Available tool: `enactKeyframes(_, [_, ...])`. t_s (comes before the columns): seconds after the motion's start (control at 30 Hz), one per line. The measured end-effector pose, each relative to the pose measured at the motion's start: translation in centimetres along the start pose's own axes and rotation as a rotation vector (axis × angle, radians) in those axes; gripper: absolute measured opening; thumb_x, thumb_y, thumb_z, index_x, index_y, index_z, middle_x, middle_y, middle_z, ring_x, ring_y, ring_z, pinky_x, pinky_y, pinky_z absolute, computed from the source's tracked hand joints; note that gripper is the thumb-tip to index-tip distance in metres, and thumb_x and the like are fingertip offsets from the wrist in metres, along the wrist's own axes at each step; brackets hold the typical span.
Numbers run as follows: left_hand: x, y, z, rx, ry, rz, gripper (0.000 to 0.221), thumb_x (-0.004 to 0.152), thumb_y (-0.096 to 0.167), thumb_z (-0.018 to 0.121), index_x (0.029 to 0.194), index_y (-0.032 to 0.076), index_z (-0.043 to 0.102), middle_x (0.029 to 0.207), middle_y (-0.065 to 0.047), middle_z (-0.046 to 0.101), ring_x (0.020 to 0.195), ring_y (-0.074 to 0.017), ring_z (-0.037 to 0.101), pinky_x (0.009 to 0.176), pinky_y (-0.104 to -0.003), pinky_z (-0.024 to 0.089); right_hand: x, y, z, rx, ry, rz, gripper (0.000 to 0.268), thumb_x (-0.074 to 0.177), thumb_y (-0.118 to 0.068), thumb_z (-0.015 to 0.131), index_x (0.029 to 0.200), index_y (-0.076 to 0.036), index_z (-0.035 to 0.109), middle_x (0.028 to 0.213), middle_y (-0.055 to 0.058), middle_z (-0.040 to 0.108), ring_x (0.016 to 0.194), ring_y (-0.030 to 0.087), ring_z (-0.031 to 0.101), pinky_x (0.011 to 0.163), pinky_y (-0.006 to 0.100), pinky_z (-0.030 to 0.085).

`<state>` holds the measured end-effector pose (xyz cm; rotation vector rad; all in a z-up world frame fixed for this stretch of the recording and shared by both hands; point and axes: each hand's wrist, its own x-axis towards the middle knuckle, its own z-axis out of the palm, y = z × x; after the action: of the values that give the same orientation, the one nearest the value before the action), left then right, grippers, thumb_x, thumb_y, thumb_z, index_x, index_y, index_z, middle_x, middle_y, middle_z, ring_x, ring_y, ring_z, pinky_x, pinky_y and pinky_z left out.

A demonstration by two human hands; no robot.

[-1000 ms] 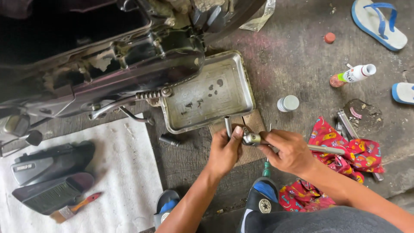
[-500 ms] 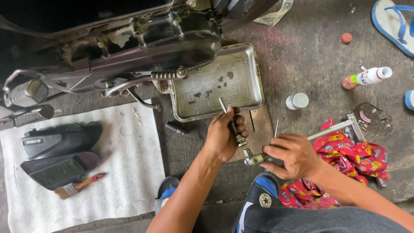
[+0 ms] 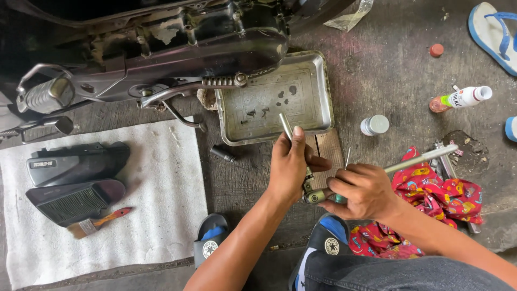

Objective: Using a socket wrench to loosen or tighten bolts on a motorcycle engine casing

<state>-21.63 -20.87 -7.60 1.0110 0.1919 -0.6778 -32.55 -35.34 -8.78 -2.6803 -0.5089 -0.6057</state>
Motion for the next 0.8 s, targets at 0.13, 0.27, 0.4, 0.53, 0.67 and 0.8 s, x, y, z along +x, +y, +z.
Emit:
enactKeyframes(0.13, [-0.3,1.4,-0.5,-0.013,0.024,-0.066,0.039,0.114,0.035,0.031,0.099,0.001,0.043,0.067,-0.006,0.043,0.057,-0.0333,0.073,0.059,-0.051,0.066,0.4,-0.1,-0.2,-0.031,0.006,0.009,0.048,0.093,-0.061,0.052,0.072,-0.018,0.058,0.064,0.001,0.048,0.05,0.021,0.054,0.046,0.035,0.047])
enactKeyframes(0.27, [-0.2,0.9,-0.8,-0.06,0.033,-0.013,0.043,0.114,0.037,0.028,0.102,-0.001,0.045,0.065,-0.005,0.042,0.061,-0.0371,0.075,0.065,-0.05,0.065,0.8,-0.1,0.0,-0.023,0.002,0.043,0.052,0.092,-0.065,0.05,0.068,-0.02,0.057,0.06,-0.001,0.048,0.047,0.019,0.054,0.045,0.033,0.046])
enactKeyframes(0.4, [0.0,-0.2,-1.8,-0.072,-0.065,0.038,0.051,0.115,0.033,0.027,0.129,-0.014,0.037,0.066,-0.006,0.042,0.065,-0.0377,0.073,0.087,-0.07,0.059,0.9,-0.2,0.3,0.003,-0.005,0.062,0.059,0.092,-0.07,0.047,0.065,-0.019,0.057,0.055,-0.002,0.05,0.042,0.017,0.053,0.042,0.03,0.046])
enactKeyframes(0.53, [-0.8,0.5,-0.8,0.227,-0.136,0.102,0.043,0.114,0.033,0.028,0.11,-0.005,0.047,0.068,-0.001,0.043,0.05,-0.0128,0.051,0.058,-0.041,0.059,1.5,-0.7,-0.1,-0.01,-0.002,0.08,0.064,0.088,-0.078,0.047,0.063,-0.019,0.053,0.055,-0.002,0.047,0.043,0.019,0.054,0.042,0.032,0.046])
enactKeyframes(0.67, [-0.2,-1.7,-1.4,-0.011,-0.217,0.194,0.039,0.115,0.027,0.027,0.114,-0.006,0.048,0.057,-0.001,0.038,0.063,-0.0299,0.071,0.104,-0.074,0.04,0.9,0.0,1.1,0.003,0.06,0.001,0.063,0.088,-0.077,0.046,0.065,-0.019,0.053,0.057,0.0,0.046,0.044,0.02,0.053,0.044,0.036,0.045])
enactKeyframes(0.8, [-0.2,-2.8,-1.6,-0.127,-0.21,0.225,0.036,0.116,0.027,0.026,0.109,0.0,0.049,0.054,0.0,0.036,0.063,-0.0303,0.073,0.112,-0.071,0.033,1.6,-0.6,0.4,-0.022,0.053,0.016,0.065,0.09,-0.077,0.04,0.064,-0.019,0.052,0.056,0.0,0.045,0.042,0.019,0.05,0.044,0.035,0.044])
